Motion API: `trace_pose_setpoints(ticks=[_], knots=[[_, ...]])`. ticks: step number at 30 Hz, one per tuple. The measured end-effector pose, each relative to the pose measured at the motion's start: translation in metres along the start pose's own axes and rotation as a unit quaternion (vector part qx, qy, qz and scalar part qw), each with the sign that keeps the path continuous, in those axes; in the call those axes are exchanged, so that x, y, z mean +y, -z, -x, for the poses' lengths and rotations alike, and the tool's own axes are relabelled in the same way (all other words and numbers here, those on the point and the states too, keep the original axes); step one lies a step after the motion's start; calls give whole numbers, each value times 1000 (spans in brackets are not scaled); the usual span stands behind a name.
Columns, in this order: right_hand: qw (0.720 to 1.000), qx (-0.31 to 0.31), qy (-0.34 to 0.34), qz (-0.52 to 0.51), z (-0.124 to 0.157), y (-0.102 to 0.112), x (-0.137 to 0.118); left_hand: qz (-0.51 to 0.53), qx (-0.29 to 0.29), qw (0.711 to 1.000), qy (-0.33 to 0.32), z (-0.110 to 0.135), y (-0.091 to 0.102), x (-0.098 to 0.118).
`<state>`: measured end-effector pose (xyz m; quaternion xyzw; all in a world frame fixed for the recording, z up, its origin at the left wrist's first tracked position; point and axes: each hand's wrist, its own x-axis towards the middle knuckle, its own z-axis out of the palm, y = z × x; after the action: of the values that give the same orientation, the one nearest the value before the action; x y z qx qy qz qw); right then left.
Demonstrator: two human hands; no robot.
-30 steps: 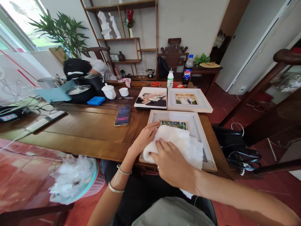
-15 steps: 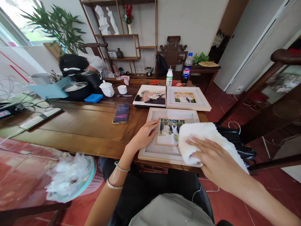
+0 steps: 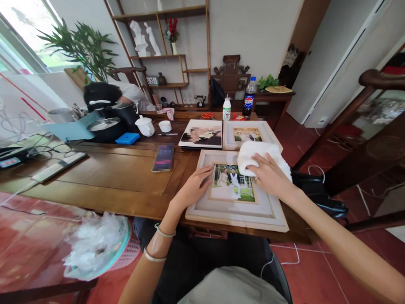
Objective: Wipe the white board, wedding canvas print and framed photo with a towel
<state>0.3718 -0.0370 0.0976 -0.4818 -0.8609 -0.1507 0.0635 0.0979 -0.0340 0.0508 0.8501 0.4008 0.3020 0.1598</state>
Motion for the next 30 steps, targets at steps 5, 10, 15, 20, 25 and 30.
trace_pose_setpoints(ticks=[5,10,15,20,25,30], knots=[[997,-50,56,-32,38,30,-37,0,2,1000,8,0,0,1],[986,-95,75,-118,71,70,-77,2,7,1000,2,1,0,1],[986,-104,57,-118,59,59,-72,4,4,1000,-2,0,-1,-2],[999,-36,-12,-37,16,14,-37,3,8,1000,-5,1,0,-1],[999,-9,-34,-7,-35,-7,-13,7,13,1000,-9,1,-2,-2],[994,-68,55,-65,-38,7,-45,11,15,1000,-2,0,-2,0]])
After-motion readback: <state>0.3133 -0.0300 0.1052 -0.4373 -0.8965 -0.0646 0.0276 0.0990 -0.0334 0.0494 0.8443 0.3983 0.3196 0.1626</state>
